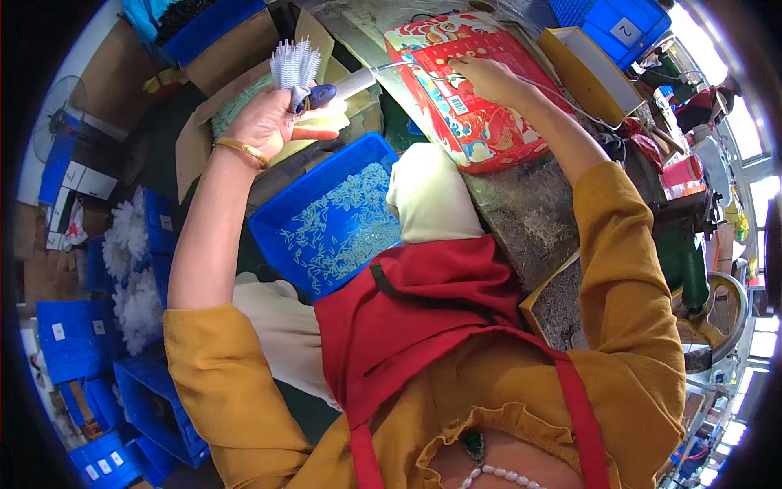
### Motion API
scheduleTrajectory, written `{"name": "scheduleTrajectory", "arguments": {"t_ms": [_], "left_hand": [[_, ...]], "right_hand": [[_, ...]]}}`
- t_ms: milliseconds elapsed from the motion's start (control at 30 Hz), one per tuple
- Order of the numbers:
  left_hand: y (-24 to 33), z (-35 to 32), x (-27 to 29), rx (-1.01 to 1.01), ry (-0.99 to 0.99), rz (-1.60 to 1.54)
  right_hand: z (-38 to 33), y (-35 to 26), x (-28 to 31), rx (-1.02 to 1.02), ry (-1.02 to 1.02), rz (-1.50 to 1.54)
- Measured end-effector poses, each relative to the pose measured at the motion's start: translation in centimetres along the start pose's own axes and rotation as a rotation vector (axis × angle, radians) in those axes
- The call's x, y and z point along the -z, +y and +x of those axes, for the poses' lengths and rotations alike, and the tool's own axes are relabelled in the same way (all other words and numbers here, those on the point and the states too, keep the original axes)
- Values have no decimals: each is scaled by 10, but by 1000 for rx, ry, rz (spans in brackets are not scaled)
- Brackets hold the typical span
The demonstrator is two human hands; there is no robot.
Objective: Assembling and finishing personal care or medical hygiene products, including cutting and organizing white brush-like items.
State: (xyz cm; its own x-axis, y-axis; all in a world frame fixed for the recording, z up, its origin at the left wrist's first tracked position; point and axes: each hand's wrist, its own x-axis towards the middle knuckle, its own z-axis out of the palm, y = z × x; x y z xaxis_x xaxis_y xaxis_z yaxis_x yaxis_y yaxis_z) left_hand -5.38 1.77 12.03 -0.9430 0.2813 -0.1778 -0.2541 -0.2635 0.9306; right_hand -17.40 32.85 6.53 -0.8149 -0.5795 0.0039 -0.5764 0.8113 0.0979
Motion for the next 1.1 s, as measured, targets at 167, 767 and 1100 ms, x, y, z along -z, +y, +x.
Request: {"name": "scheduleTrajectory", "arguments": {"t_ms": [167, 767, 1100], "left_hand": [[-5, -4, 27, -82, -218, -234], [-58, -38, 39, -57, 374, -316], [-189, -67, 27, 213, 180, -669]], "right_hand": [[-6, -4, 5, -62, 71, 2], [-8, -10, 34, -134, 493, 217], [-104, -215, -31, -427, -413, 2362]]}}
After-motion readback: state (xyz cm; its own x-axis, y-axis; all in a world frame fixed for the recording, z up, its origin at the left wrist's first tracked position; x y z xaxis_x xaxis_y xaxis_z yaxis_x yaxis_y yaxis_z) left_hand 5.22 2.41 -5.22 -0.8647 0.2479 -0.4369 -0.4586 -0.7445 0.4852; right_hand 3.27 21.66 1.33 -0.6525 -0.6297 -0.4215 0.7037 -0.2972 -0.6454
